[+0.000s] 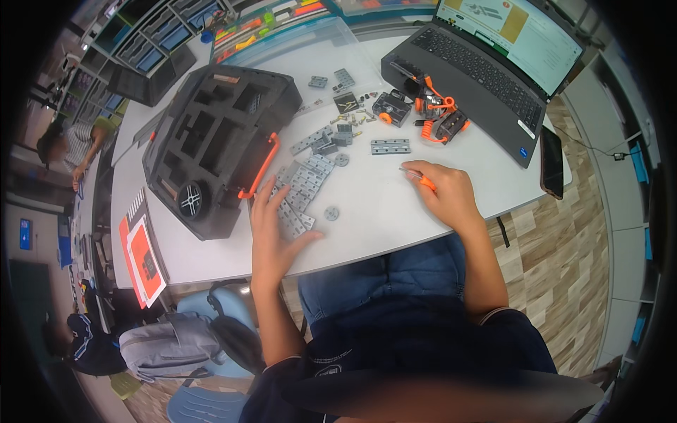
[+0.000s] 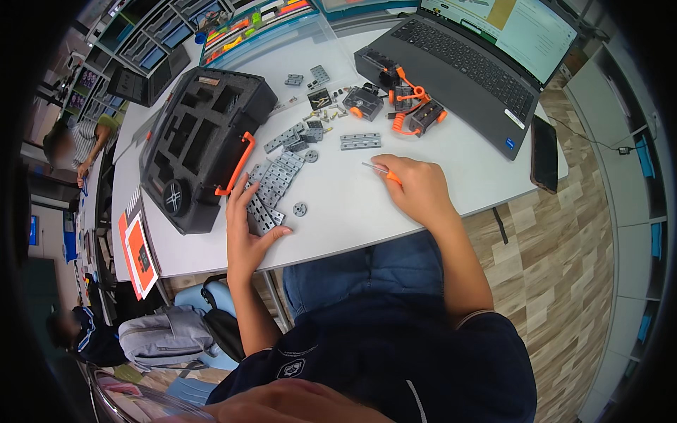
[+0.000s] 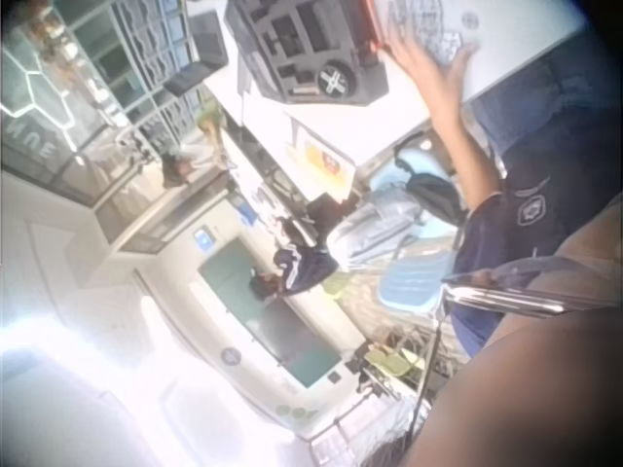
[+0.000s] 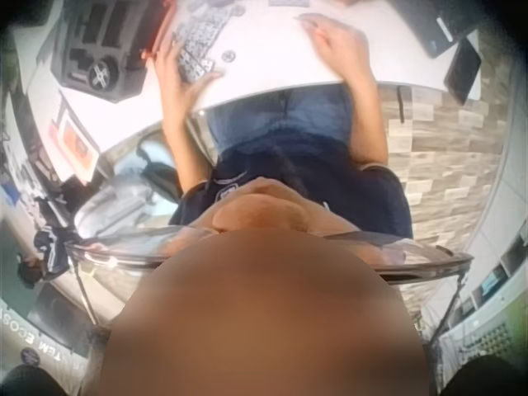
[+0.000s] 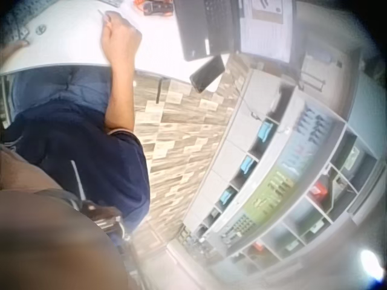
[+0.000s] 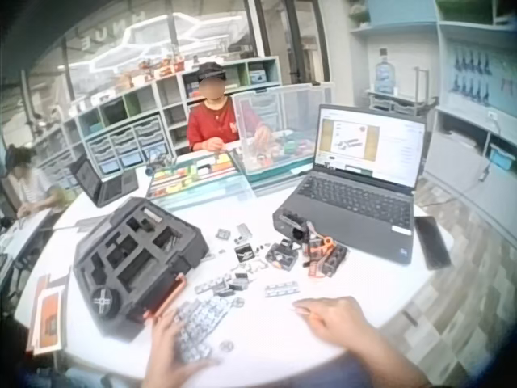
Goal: The person uses an orange screwdriver to assemble small metal brackets and plates on a white table. They pick up parts from a black case, align them, and fasten them together, occasionally referencing a laptop screen.
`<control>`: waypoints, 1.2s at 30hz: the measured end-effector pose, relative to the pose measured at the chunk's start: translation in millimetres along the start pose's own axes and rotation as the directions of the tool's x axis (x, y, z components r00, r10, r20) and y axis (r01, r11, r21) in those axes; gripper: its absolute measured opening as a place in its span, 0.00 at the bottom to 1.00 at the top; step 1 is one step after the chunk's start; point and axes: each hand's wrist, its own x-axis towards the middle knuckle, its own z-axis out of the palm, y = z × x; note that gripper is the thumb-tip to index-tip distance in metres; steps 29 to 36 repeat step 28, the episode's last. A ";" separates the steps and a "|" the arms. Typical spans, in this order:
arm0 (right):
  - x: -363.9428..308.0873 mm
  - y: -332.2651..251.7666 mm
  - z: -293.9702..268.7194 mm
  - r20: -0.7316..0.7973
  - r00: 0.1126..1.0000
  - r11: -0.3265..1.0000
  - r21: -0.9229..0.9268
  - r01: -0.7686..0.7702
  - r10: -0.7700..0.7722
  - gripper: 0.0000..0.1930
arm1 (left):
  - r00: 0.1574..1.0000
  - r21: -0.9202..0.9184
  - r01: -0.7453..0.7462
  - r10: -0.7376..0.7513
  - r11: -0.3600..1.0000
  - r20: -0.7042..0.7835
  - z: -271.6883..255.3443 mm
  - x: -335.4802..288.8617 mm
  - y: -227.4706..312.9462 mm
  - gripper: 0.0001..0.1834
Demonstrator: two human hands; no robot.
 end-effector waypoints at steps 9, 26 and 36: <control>-0.3 -1.1 -1.1 0.012 1.000 1.000 0.006 -0.016 0.016 0.10 | 1.000 -0.024 0.007 -0.007 1.000 0.003 0.9 1.1 -2.2 0.50; 11.7 -9.7 -2.6 0.002 0.998 0.984 0.166 0.068 -0.069 0.13 | 0.999 0.005 0.037 -0.037 0.999 -0.025 1.4 0.4 -4.2 0.49; 27.2 -16.5 -1.0 0.018 0.981 0.963 0.196 0.184 -0.191 0.14 | 0.999 -0.002 0.046 -0.046 0.999 -0.013 1.5 -0.8 -3.7 0.49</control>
